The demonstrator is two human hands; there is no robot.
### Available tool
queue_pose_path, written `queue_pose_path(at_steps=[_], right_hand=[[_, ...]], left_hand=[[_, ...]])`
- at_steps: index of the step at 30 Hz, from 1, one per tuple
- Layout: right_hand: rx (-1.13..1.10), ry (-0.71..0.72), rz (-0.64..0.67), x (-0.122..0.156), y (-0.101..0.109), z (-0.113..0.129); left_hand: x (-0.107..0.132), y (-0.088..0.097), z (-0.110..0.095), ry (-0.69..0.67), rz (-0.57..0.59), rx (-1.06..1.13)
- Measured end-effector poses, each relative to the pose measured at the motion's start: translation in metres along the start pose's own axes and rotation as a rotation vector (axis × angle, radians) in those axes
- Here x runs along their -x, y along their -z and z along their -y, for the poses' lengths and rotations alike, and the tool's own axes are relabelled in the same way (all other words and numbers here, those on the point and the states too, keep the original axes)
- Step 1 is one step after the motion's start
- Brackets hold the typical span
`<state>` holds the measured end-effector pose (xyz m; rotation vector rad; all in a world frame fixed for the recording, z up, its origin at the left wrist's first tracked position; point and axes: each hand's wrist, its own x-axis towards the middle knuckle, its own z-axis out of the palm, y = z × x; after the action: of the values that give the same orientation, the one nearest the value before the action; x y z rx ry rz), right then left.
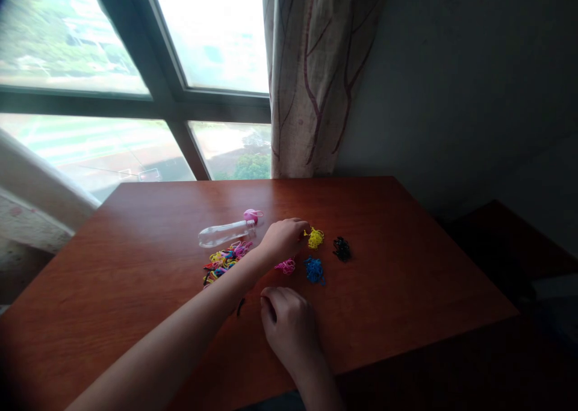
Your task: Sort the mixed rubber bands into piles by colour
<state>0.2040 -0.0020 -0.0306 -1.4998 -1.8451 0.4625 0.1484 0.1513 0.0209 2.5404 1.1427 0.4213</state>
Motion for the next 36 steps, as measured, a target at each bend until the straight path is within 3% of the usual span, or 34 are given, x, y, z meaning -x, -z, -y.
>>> queue_pose_path(at_steps=[6,12,17,22,27,32,36], right_hand=[[0.015,-0.005,0.018,0.0,0.001,0.0],[0.044,-0.015,0.051,0.001,0.001,0.001],[0.066,-0.022,0.079,0.002,0.002,0.003],[0.073,-0.038,0.085,0.002,0.002,0.008],[0.085,-0.037,0.123,0.004,-0.002,0.021],[0.11,-0.053,0.136,0.006,-0.009,0.033],[0.128,-0.05,0.127,0.004,-0.015,0.037]], left_hand=[[0.031,0.019,0.01,0.002,-0.049,0.036],[0.1,0.044,0.027,0.046,-0.096,0.099],[0.168,0.032,0.04,0.179,-0.2,0.267],[0.214,0.01,0.04,0.247,-0.254,0.214],[0.224,0.003,0.031,0.233,-0.174,0.003],[0.212,0.004,0.03,0.261,-0.132,-0.092],[0.203,0.004,0.031,0.288,-0.164,-0.111]])
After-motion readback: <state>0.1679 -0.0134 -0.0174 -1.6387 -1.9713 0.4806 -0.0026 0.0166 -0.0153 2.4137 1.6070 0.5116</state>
